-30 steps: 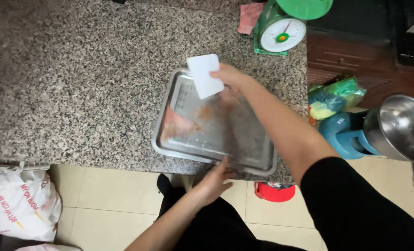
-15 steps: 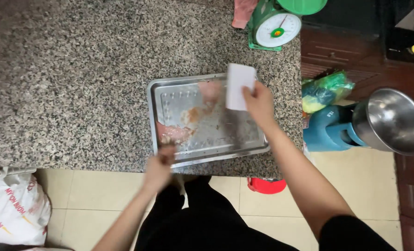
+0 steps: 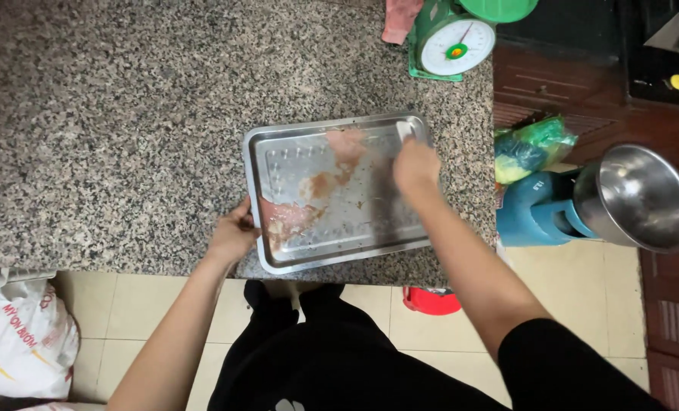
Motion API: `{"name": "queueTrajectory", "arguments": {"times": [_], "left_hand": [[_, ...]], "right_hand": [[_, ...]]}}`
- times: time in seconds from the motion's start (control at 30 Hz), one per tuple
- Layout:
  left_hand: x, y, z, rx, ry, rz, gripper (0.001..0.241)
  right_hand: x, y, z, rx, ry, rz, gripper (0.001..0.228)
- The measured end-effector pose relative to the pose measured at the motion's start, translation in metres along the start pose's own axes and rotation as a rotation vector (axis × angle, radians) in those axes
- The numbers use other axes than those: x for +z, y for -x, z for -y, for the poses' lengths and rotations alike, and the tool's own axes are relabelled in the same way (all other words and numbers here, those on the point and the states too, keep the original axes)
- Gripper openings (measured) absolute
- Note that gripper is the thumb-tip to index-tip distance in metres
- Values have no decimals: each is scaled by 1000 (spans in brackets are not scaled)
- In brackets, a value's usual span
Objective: Cleaning residues off metal baking trays using a plastic scraper.
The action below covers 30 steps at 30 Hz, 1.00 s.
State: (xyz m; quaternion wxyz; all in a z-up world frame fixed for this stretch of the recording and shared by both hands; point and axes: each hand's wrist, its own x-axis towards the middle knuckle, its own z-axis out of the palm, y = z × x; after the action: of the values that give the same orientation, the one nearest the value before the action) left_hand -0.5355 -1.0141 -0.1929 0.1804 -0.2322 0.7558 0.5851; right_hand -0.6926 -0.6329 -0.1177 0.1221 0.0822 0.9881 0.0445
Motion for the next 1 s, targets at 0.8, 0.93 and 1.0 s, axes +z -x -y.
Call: {"name": "queueTrajectory", "arguments": {"times": [0.8, 0.93, 1.0], "left_hand": [[9, -12, 12, 13, -177, 87, 80], [1, 10, -18, -77, -259, 102, 84], [7, -2, -11, -68, -309, 81, 90]], "right_hand": [[-25, 80, 138, -268, -110, -5, 48], [-36, 90, 143, -348, -143, -21, 49], [-46, 81, 138, -350, -204, -29, 35]]}}
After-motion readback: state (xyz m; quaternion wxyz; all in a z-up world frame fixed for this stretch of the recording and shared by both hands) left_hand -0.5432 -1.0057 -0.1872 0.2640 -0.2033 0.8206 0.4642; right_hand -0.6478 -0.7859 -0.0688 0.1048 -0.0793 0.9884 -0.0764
